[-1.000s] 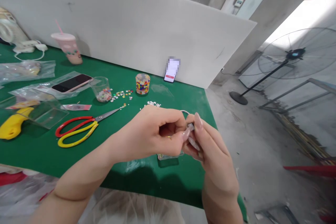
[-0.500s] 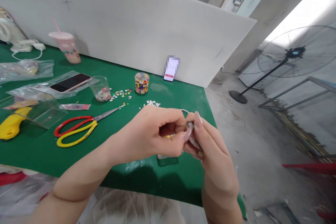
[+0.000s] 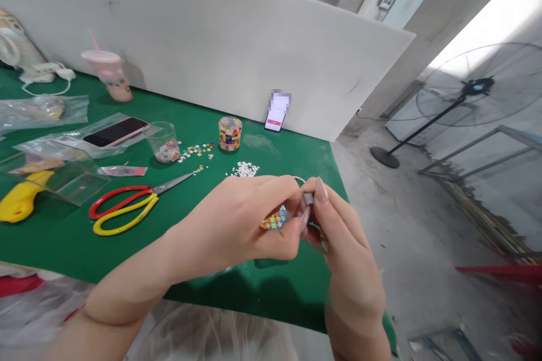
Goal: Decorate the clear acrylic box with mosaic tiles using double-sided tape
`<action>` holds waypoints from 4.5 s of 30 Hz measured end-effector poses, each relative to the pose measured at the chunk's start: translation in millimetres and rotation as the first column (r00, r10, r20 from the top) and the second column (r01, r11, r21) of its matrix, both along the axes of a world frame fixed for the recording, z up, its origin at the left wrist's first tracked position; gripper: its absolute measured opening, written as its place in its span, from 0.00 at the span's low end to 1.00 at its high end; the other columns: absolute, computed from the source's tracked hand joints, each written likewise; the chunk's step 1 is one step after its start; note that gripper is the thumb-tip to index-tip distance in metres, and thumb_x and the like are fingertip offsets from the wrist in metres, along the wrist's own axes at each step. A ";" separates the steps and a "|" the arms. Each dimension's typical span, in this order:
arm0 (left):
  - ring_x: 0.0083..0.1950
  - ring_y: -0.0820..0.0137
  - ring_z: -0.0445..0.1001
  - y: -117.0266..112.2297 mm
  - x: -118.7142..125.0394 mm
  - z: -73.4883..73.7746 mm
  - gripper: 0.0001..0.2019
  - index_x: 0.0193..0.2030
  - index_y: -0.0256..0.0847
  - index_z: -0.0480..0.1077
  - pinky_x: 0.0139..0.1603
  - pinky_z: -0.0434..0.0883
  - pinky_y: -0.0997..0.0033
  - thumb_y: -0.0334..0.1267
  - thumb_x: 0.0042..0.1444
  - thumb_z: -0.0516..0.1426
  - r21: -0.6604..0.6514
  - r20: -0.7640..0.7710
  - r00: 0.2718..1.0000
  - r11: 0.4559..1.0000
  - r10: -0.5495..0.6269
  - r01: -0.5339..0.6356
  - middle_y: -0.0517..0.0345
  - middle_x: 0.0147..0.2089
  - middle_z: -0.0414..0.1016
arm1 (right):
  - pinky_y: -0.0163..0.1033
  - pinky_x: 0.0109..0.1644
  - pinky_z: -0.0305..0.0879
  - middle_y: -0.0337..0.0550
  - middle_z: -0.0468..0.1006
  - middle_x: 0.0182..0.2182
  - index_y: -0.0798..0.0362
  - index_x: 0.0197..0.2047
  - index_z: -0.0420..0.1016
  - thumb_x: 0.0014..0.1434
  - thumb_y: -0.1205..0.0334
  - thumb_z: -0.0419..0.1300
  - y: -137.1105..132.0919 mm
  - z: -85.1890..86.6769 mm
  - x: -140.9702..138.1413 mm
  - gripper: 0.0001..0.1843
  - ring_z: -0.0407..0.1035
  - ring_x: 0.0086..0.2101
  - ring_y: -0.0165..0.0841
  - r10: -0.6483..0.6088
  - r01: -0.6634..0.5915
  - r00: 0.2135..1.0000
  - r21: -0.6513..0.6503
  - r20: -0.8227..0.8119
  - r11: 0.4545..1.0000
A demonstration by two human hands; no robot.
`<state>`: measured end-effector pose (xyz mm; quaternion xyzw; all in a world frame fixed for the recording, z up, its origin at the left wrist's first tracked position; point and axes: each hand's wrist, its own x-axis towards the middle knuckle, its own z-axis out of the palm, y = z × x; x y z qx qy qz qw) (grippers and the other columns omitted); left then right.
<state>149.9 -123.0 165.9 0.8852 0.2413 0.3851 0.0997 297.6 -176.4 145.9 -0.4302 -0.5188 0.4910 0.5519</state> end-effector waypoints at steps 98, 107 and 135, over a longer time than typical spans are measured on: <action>0.34 0.71 0.74 144.2 -15.0 -96.1 0.15 0.41 0.35 0.72 0.38 0.73 0.65 0.47 0.65 0.54 -0.441 -0.695 0.718 0.776 0.023 -0.451 0.58 0.36 0.75 | 0.38 0.26 0.49 0.42 0.78 0.25 0.54 0.39 0.67 0.70 0.63 0.44 12.4 -45.0 15.0 0.13 0.72 0.24 0.36 0.073 -0.146 0.004 -0.071 0.997 0.987; 0.40 0.68 0.76 149.2 -13.3 -109.0 0.15 0.41 0.35 0.72 0.45 0.73 0.60 0.47 0.65 0.54 -0.416 -0.600 0.783 0.771 0.166 -0.482 0.55 0.40 0.76 | 0.39 0.24 0.60 0.49 0.80 0.29 0.57 0.41 0.69 0.71 0.60 0.45 -1.9 -62.5 9.3 0.15 0.78 0.28 0.39 0.101 -0.284 -0.325 -0.199 0.940 0.938; 0.25 0.75 0.57 -25.4 -6.5 -122.0 0.15 0.34 0.44 0.54 0.28 0.59 0.75 0.45 0.54 0.59 -0.792 -0.007 0.977 0.595 0.213 -0.136 0.71 0.25 0.53 | 0.42 0.47 0.67 0.55 0.76 0.45 0.53 0.49 0.62 0.70 0.51 0.38 33.5 -102.7 66.1 0.19 0.72 0.46 0.38 -0.202 0.183 0.734 0.097 0.649 0.978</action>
